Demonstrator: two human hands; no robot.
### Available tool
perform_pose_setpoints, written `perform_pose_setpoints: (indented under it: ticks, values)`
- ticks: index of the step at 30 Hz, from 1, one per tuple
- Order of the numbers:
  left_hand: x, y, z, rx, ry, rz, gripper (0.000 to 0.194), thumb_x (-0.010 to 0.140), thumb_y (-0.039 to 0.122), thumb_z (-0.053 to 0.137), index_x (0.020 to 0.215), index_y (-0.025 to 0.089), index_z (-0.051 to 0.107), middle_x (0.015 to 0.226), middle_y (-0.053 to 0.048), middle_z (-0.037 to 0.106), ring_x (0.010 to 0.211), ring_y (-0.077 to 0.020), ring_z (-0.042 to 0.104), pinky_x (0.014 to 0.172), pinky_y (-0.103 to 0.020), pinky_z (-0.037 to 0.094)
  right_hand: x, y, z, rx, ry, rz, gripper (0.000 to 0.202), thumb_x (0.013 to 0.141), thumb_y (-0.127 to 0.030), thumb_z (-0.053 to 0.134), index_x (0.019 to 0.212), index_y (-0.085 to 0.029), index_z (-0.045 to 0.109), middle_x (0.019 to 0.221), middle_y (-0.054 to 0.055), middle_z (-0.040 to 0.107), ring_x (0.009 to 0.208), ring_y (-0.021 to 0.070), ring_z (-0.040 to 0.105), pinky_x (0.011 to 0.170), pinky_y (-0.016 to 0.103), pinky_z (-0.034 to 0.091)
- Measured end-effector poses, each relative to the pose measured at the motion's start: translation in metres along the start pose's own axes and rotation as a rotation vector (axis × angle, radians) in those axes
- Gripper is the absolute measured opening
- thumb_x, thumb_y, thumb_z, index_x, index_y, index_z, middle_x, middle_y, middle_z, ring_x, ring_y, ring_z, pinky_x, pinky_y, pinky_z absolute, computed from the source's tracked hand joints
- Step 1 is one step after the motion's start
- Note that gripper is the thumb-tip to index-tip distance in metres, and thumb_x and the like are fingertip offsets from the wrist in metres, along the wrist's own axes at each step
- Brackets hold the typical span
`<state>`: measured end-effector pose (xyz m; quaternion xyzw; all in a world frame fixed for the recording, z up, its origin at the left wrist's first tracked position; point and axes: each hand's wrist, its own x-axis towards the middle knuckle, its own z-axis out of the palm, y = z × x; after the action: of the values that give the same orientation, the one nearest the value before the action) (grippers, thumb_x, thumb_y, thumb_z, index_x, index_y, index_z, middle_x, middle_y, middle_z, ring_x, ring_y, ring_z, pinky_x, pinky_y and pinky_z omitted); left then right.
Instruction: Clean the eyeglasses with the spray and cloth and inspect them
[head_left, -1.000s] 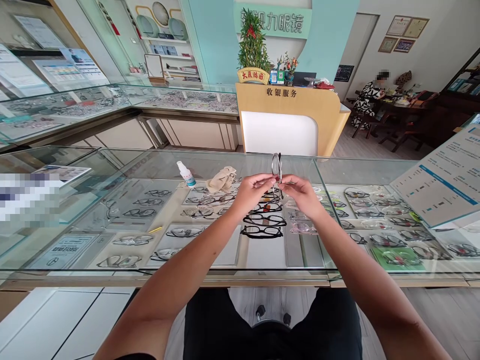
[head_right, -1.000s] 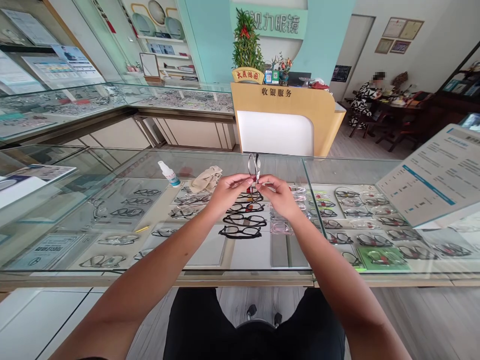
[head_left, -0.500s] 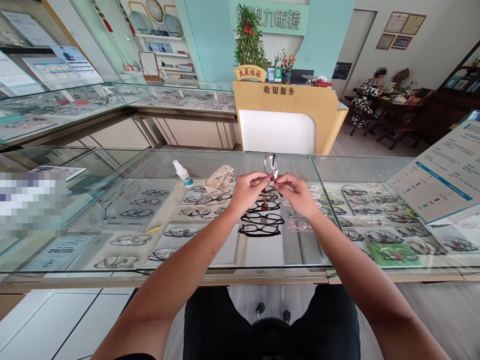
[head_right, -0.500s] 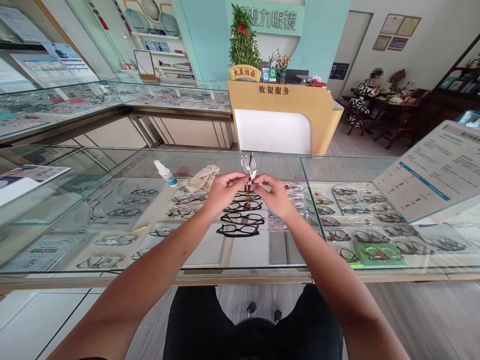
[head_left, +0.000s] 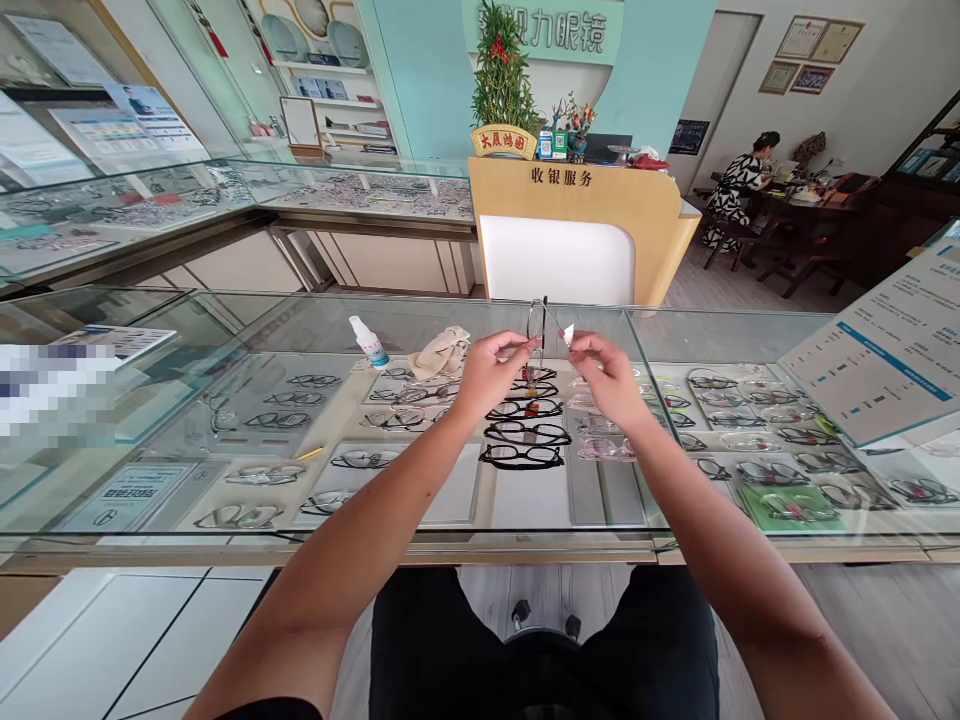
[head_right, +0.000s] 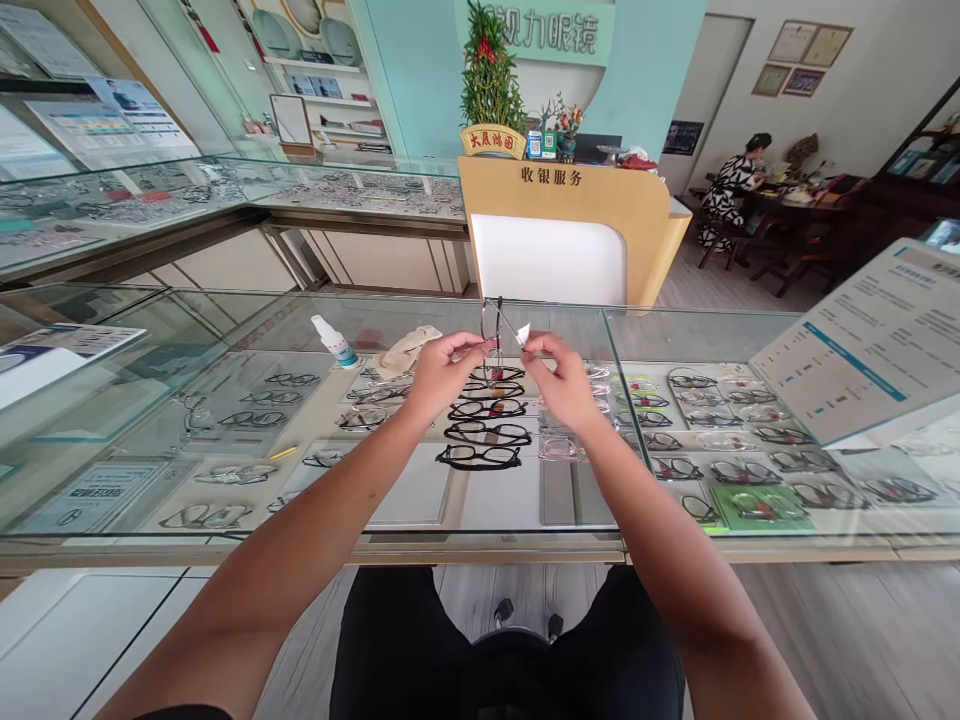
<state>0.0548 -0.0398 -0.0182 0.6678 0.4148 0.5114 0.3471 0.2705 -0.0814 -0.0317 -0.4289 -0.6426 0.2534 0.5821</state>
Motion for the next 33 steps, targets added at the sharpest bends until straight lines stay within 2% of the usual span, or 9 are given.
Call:
perform_pose_setpoints:
  ticks: [4, 8, 12, 16, 21, 23, 28, 33]
  values:
    - [0.002, 0.002, -0.005, -0.017, -0.048, 0.024, 0.029, 0.095, 0.051, 0.076, 0.1, 0.025, 0.087, 0.116, -0.008, 0.091, 0.116, -0.0303, 0.082, 0.111, -0.045, 0.058, 0.008, -0.005, -0.022, -0.225, 0.208, -0.136, 0.012, 0.103, -0.037, 0.069, 0.098, -0.028, 0.073, 0.128, 0.009, 0.085, 0.124, 0.0312, 0.074, 0.114, 0.052, 0.052]
    - [0.004, 0.003, -0.009, -0.028, -0.106, 0.032, 0.037, 0.094, 0.061, 0.08, 0.098, 0.025, 0.083, 0.113, -0.008, 0.09, 0.115, -0.0306, 0.082, 0.11, -0.045, 0.059, 0.014, -0.009, -0.042, -0.397, 0.361, -0.282, 0.012, 0.106, -0.034, 0.067, 0.097, -0.028, 0.073, 0.125, 0.01, 0.084, 0.123, 0.0322, 0.074, 0.114, 0.056, 0.051]
    - [0.005, 0.005, -0.012, -0.158, -0.229, -0.006, 0.055, 0.086, 0.077, 0.087, 0.097, 0.024, 0.076, 0.107, -0.009, 0.089, 0.112, -0.0306, 0.083, 0.105, -0.044, 0.063, 0.017, -0.009, -0.049, -0.465, 0.392, -0.312, 0.013, 0.108, -0.036, 0.066, 0.1, -0.029, 0.073, 0.126, 0.009, 0.081, 0.123, 0.0332, 0.071, 0.115, 0.057, 0.05]
    - [0.003, 0.007, -0.011, -0.238, -0.283, -0.06, 0.064, 0.081, 0.082, 0.091, 0.097, 0.023, 0.074, 0.106, -0.01, 0.088, 0.106, -0.0305, 0.084, 0.094, -0.044, 0.068, 0.013, -0.016, -0.048, -0.506, 0.386, -0.292, 0.011, 0.107, -0.036, 0.064, 0.107, -0.029, 0.072, 0.123, 0.011, 0.077, 0.122, 0.0353, 0.068, 0.115, 0.059, 0.049]
    - [0.0, 0.003, -0.006, -0.331, -0.275, -0.118, 0.065, 0.075, 0.08, 0.097, 0.097, 0.022, 0.075, 0.106, -0.011, 0.087, 0.11, -0.0316, 0.084, 0.091, -0.044, 0.071, 0.001, -0.035, -0.044, -0.516, 0.508, -0.32, 0.014, 0.107, -0.034, 0.056, 0.109, -0.028, 0.069, 0.1, 0.01, 0.07, 0.103, 0.0348, 0.065, 0.105, 0.057, 0.051]
    - [0.0, 0.002, -0.004, -0.329, -0.27, -0.114, 0.064, 0.076, 0.079, 0.096, 0.097, 0.022, 0.076, 0.107, -0.011, 0.087, 0.111, -0.0307, 0.084, 0.092, -0.044, 0.071, -0.003, -0.04, -0.039, -0.492, 0.428, -0.338, 0.017, 0.11, -0.033, 0.053, 0.105, -0.029, 0.069, 0.097, 0.01, 0.072, 0.097, 0.0329, 0.066, 0.098, 0.053, 0.054]
    - [-0.003, 0.003, -0.003, -0.316, -0.291, -0.112, 0.064, 0.078, 0.08, 0.094, 0.1, 0.023, 0.077, 0.11, -0.01, 0.087, 0.115, -0.0316, 0.084, 0.097, -0.047, 0.072, -0.007, -0.039, -0.02, -0.455, 0.07, -0.347, 0.021, 0.112, -0.028, 0.054, 0.099, -0.029, 0.071, 0.097, 0.008, 0.078, 0.097, 0.0309, 0.07, 0.089, 0.047, 0.054]
    - [-0.005, 0.006, -0.001, -0.337, -0.352, -0.138, 0.065, 0.079, 0.08, 0.094, 0.103, 0.022, 0.076, 0.114, -0.011, 0.085, 0.12, -0.0348, 0.083, 0.093, -0.047, 0.073, -0.009, -0.03, -0.011, -0.405, -0.03, -0.297, 0.023, 0.115, -0.031, 0.055, 0.114, -0.029, 0.078, 0.101, 0.007, 0.082, 0.095, 0.0285, 0.073, 0.086, 0.042, 0.055]
